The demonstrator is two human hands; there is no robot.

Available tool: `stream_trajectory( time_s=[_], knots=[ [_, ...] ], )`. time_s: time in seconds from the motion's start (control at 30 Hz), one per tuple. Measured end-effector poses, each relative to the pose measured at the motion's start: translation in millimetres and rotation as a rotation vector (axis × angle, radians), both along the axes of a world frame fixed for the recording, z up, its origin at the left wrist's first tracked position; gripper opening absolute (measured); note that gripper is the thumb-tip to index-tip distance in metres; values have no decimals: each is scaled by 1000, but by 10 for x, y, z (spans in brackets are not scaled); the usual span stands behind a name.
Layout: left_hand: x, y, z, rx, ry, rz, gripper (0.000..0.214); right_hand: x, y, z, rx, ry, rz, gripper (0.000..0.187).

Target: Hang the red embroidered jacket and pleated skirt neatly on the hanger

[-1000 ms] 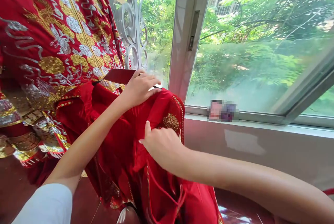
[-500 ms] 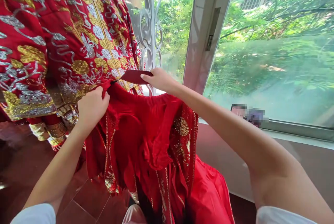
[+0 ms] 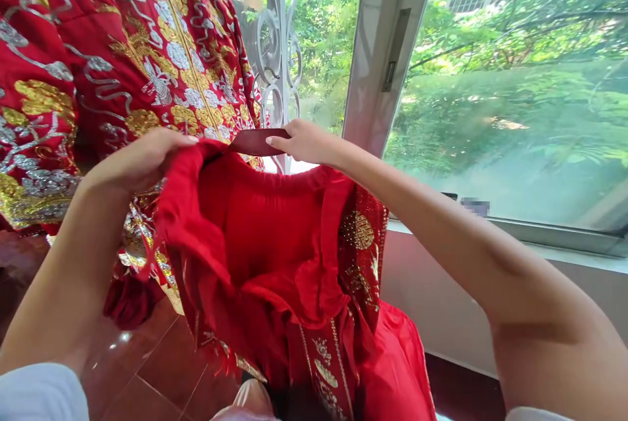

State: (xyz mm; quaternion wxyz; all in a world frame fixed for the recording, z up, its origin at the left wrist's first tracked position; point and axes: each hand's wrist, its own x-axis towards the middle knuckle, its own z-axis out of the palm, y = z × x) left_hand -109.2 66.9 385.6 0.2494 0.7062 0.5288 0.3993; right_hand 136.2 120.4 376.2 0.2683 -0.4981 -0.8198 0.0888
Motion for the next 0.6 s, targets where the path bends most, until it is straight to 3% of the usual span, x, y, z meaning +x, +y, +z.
stream_trajectory(
  time_s=[0.07,0.17,0.23,0.33,0.4,0.5,0.6],
  knots=[
    [36,-44,-43,-45,139,-99,40,83,27,-9,45,-47,50,33],
    [-61,103,-90,336,308,32,36,383,64,-41,70,-55,201,33],
    [-171,291,-137,446,396,55,39,671,82,-111,46,-12,266,40],
    [-298,537,-241,270,450,-181,49,1062,79,-320,-98,8,294,53],
    [-328,621,-310,200,412,-278,55,1199,53,-502,-181,34,306,50],
    [-315,653,-381,233,333,-251,57,1218,14,-730,-108,191,243,48],
    [-292,661,-439,276,247,-173,54,1174,21,-815,-25,335,163,51]
  ],
)
